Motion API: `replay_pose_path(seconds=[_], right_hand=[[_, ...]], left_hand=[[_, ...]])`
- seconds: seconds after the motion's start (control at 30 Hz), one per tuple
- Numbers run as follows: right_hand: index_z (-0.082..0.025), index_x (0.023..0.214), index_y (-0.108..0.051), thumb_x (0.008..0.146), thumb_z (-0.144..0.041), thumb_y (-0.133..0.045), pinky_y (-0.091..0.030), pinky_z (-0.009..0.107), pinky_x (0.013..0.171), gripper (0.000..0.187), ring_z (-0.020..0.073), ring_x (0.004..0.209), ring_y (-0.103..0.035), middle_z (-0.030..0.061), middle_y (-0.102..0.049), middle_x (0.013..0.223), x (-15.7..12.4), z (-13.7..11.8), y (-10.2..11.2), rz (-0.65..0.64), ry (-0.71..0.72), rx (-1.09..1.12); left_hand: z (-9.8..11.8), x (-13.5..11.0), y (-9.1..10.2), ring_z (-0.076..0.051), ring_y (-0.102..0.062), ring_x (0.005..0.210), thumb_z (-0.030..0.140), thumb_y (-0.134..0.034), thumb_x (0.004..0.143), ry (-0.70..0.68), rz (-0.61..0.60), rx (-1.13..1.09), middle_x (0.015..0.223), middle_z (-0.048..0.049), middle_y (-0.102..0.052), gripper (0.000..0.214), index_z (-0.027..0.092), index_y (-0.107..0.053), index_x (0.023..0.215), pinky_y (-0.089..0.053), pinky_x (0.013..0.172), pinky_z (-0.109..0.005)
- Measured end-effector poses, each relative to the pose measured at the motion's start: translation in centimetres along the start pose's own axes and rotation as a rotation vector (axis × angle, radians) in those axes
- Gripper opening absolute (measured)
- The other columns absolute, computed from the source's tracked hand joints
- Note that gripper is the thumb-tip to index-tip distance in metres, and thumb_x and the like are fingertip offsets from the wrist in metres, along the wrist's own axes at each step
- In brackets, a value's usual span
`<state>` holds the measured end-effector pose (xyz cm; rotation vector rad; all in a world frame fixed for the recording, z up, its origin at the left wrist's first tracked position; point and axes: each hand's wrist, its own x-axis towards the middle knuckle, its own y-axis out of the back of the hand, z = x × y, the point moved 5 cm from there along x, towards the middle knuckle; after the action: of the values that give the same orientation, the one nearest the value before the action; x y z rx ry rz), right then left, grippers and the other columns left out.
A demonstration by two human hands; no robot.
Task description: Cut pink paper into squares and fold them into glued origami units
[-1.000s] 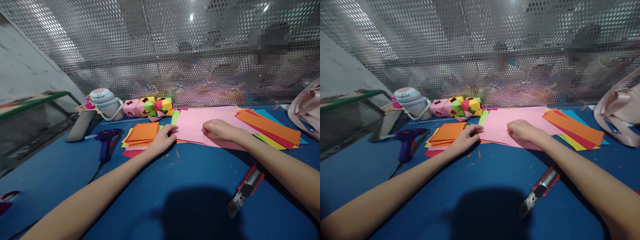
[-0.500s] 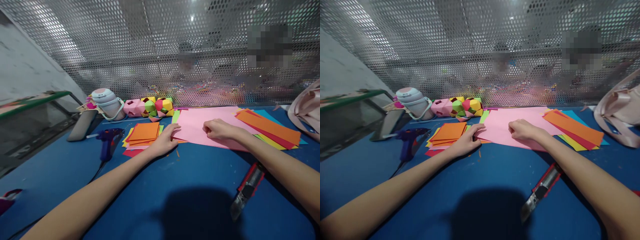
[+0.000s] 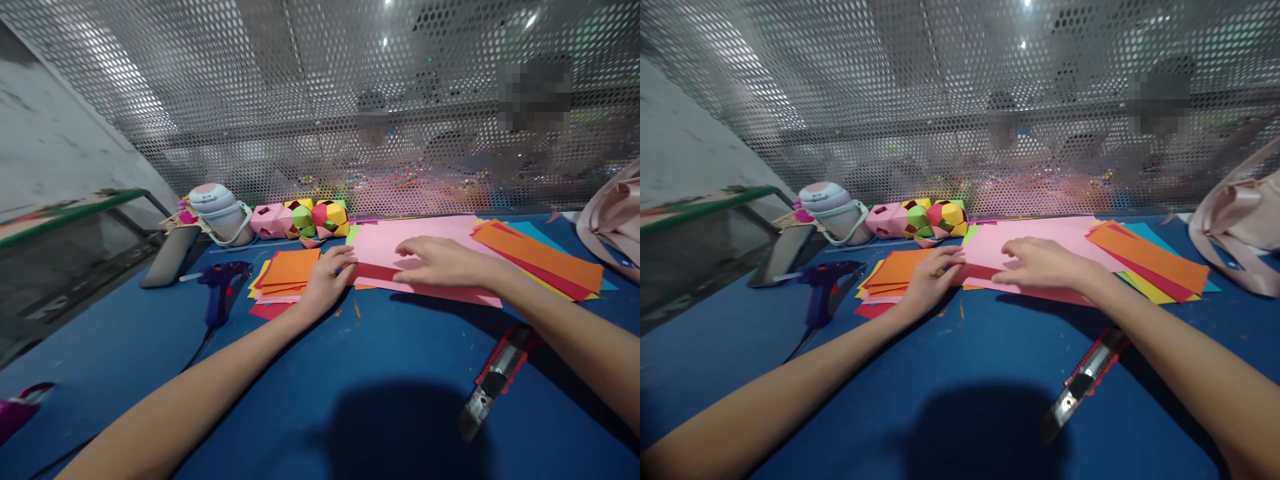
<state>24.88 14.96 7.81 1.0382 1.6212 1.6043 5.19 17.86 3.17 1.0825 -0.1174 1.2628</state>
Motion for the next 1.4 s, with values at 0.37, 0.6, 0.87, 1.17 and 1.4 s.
replay_pose_path(seconds=[0.37,0.6,0.87,1.17,1.4], right_hand=[[-0.012,0.08,-0.067,0.086,-0.01,-0.041,-0.033,0.033,0.06,0.027,0.0216,0.069,-0.056,0.0126,-0.066,0.075,-2.3,-6.5,2.5,0.224,0.127,-0.314],[-0.014,0.085,-0.063,0.089,-0.026,-0.049,-0.033,0.033,0.059,0.019,0.0203,0.068,-0.053,0.0097,-0.063,0.076,-5.5,-14.0,-2.4,0.12,0.562,-0.196],[-0.02,0.089,-0.065,0.072,-0.025,-0.066,-0.04,0.036,0.061,0.018,0.0232,0.071,-0.059,0.0067,-0.068,0.081,-10.5,-10.6,0.4,-0.289,0.345,-0.163],[-0.021,0.075,-0.057,0.062,-0.004,-0.051,-0.04,0.031,0.065,0.022,0.0205,0.076,-0.056,0.0043,-0.061,0.083,-14.5,-2.8,-1.8,-0.346,0.047,-0.043],[-0.02,0.085,-0.051,0.079,-0.019,-0.044,-0.041,0.026,0.06,0.009,0.0169,0.07,-0.055,0.0028,-0.061,0.082,-11.4,0.2,0.5,-0.22,-0.162,0.232]], left_hand=[[-0.3,0.6,1.2,-0.022,-0.064,0.094,0.048,-0.031,0.091,0.732,0.068,-0.83,0.115,-0.0118,-0.059,0.043,0.017,-0.049,0.117,-0.055,0.072,-0.036],[-0.2,-3.0,3.6,-0.015,-0.061,0.054,0.009,-0.056,0.067,1.052,-0.144,-0.742,0.073,0.0013,-0.065,0.073,0.024,-0.035,0.134,-0.05,0.05,-0.027],[-0.5,-8.5,6.7,-0.005,-0.049,0.047,0.006,-0.06,0.058,1.138,-0.115,-0.742,0.068,0.0028,-0.059,0.044,0.017,-0.064,0.1,-0.039,0.043,-0.015],[-1.6,-9.8,7.7,-0.008,-0.051,0.05,0.01,-0.06,0.052,1.175,-0.184,-0.682,0.063,0.0024,-0.059,0.037,0.015,-0.067,0.088,-0.037,0.045,-0.016],[-1.6,-10.1,7.5,-0.008,-0.045,0.045,0.016,-0.06,0.05,1.13,-0.264,-0.643,0.054,0.0045,-0.052,0.034,0.014,-0.066,0.083,-0.028,0.041,-0.017]])
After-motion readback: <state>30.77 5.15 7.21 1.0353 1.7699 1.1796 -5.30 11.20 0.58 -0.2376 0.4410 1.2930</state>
